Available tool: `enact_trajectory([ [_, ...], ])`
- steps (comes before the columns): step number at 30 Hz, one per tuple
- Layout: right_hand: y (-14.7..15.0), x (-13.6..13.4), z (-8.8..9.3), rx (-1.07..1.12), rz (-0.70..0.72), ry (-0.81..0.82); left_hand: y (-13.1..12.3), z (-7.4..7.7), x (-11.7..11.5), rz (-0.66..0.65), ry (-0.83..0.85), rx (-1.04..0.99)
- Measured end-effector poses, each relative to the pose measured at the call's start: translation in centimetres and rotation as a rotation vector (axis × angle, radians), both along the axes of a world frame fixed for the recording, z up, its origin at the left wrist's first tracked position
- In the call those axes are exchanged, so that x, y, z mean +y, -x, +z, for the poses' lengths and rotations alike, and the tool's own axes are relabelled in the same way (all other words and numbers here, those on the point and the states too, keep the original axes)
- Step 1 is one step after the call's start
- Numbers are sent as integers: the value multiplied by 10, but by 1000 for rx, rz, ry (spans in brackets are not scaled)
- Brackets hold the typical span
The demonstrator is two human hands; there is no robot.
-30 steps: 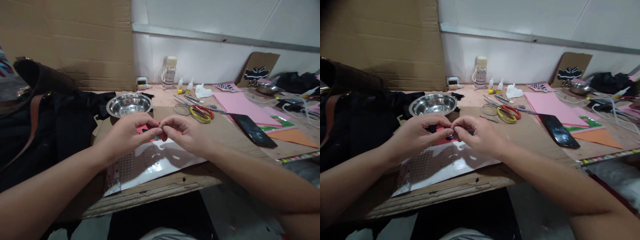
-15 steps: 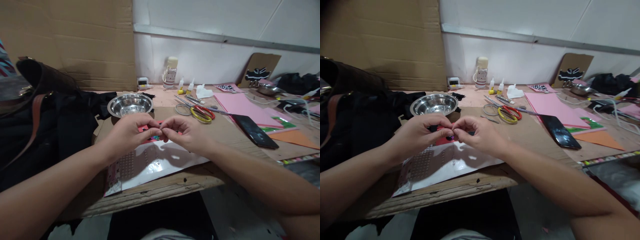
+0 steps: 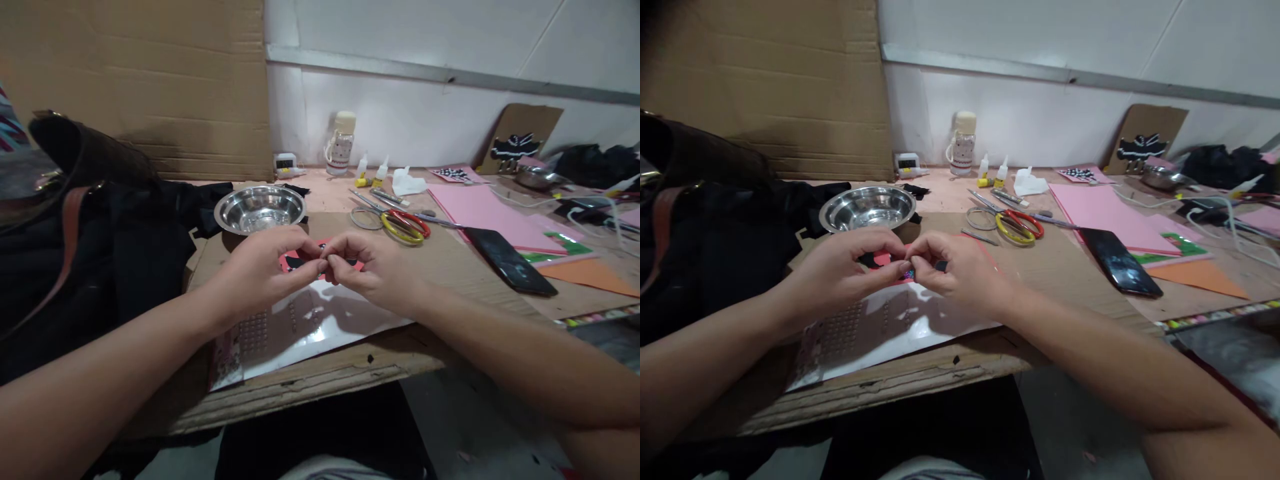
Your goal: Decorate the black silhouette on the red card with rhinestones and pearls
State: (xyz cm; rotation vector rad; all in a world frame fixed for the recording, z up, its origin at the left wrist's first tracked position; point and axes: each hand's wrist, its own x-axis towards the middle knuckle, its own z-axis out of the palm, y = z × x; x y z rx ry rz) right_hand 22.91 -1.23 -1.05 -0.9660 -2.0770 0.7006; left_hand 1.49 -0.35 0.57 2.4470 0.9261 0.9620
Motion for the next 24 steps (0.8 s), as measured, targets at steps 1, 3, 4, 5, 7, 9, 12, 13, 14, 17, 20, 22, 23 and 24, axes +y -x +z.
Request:
enact_trajectory([
  [1, 0, 0, 0, 8, 12, 5, 0, 0, 0, 6, -5, 3],
  [3, 1, 0, 0, 32, 38, 21, 0, 0, -1, 10, -4, 4],
  [4, 1, 1, 0, 49, 51, 33, 0, 1, -1, 6, 1, 0],
  [5, 0, 2, 0, 67, 62, 43, 1, 2, -1, 0, 8, -5],
  [7, -1, 3, -1, 102, 82, 61, 1, 3, -2, -13, 19, -14],
  [9, -3, 4, -2, 138, 131, 82, 2, 4, -1, -10, 31, -19],
  [12, -4, 4, -2, 185, 188, 99, 2, 5, 0, 5, 47, -23],
  [13, -3, 4, -2, 197, 183, 102, 2, 5, 1, 5, 48, -26],
  [14, -2, 4, -2, 206, 165, 103, 2, 5, 1, 1, 45, -27],
  [17, 0, 5, -2, 205, 109, 111, 3, 3, 2, -8, 27, -22],
  [20, 2, 4, -2, 187, 94, 121, 3, 2, 3, -11, 18, -21],
  [22, 2, 4, 0, 172, 86, 111, 3, 1, 3, -27, 9, -25],
  [23, 2, 3, 0, 156, 79, 98, 3, 1, 3, -38, 0, -27],
  [24, 2, 3, 1, 139, 72, 80, 3, 0, 3, -47, -9, -27],
])
